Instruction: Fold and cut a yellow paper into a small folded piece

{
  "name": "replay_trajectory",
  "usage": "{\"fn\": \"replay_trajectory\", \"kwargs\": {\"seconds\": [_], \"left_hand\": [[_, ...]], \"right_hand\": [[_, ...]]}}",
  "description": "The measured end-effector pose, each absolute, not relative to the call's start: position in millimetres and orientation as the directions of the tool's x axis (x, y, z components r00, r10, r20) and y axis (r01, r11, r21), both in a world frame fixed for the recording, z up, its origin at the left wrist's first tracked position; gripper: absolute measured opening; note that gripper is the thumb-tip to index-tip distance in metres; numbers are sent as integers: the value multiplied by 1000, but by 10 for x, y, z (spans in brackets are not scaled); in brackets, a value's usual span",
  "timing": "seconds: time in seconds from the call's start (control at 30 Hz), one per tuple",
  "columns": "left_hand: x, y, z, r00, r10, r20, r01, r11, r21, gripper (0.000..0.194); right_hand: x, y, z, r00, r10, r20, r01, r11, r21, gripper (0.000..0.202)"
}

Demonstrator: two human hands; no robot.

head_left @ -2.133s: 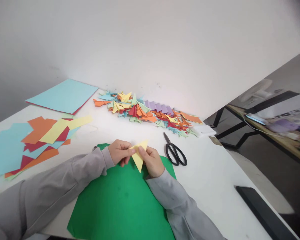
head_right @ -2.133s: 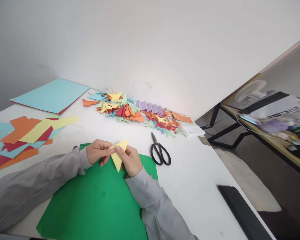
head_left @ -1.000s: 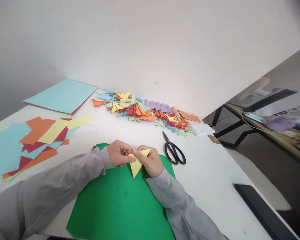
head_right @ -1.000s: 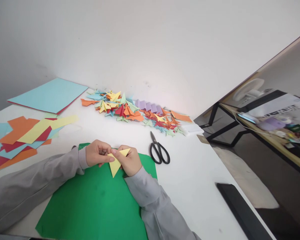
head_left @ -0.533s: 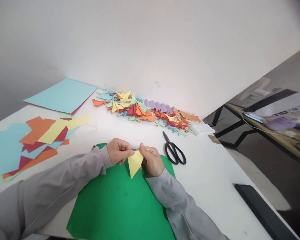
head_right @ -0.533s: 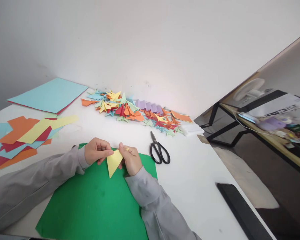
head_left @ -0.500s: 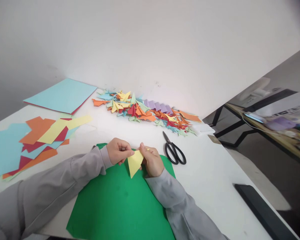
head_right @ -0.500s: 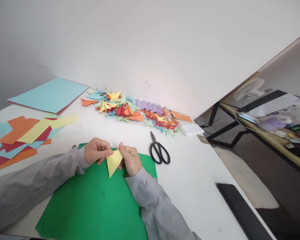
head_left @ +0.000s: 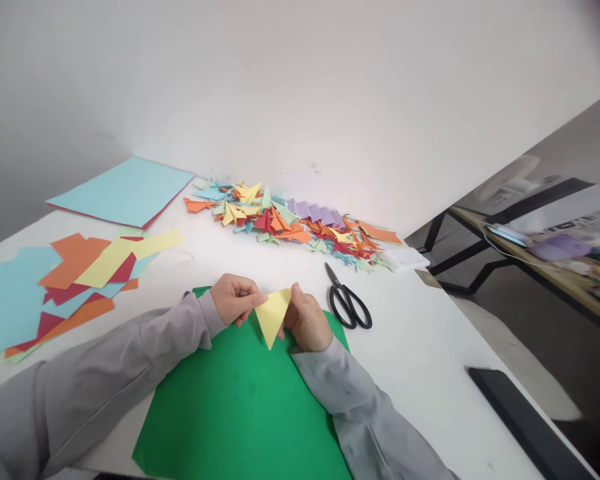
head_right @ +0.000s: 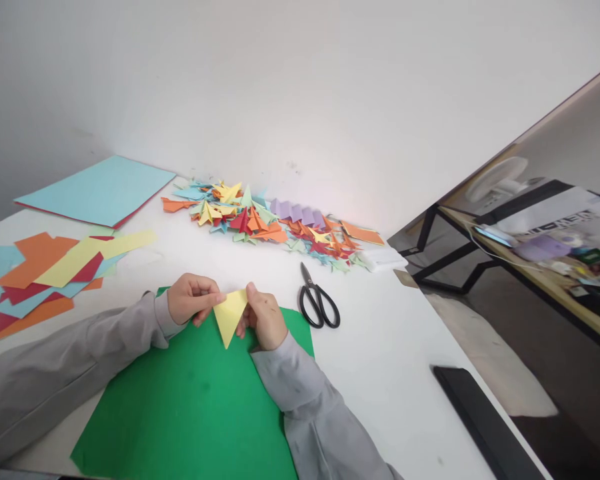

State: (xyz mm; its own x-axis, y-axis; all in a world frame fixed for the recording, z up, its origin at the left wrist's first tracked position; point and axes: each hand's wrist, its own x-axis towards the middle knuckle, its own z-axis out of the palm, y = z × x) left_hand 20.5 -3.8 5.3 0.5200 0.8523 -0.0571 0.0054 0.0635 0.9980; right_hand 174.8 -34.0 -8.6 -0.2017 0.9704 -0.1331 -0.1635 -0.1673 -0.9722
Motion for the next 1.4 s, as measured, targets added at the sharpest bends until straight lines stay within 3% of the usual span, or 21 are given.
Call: {"fn": "replay_trajectory", "kwargs": {"seconds": [0.17, 0.33, 0.57, 0.93, 1.13, 1.4], "left_hand": [[213, -10, 56, 480, 871, -107, -10, 128, 992, 35], [223, -57, 72, 523, 845, -108, 86, 73, 994, 31], [225, -91, 63, 603, 793, -88, 105, 30, 994, 29], [208, -30, 61, 566, 815, -123, 9, 143, 990, 34], [205, -22, 41, 563, 820, -98, -8, 123, 992, 25], [228, -91, 70, 538, 838, -91, 26, 91, 995, 21]], "right_hand": [[1750, -347, -79, -176, 977, -123, -40, -132, -990, 38], [1750, -336, -75, -132, 985, -108, -71, -118, -990, 36], [1729, -369, -26, -141, 987, -80, 54, -73, -996, 39], [1742, -324, -52, -80, 987, -142, -180, -154, -971, 46], [1760, -344, -25, -166, 979, -116, -32, -123, -992, 30], [1756, -344, -72, -174, 979, -107, -60, -119, -991, 31]]}}
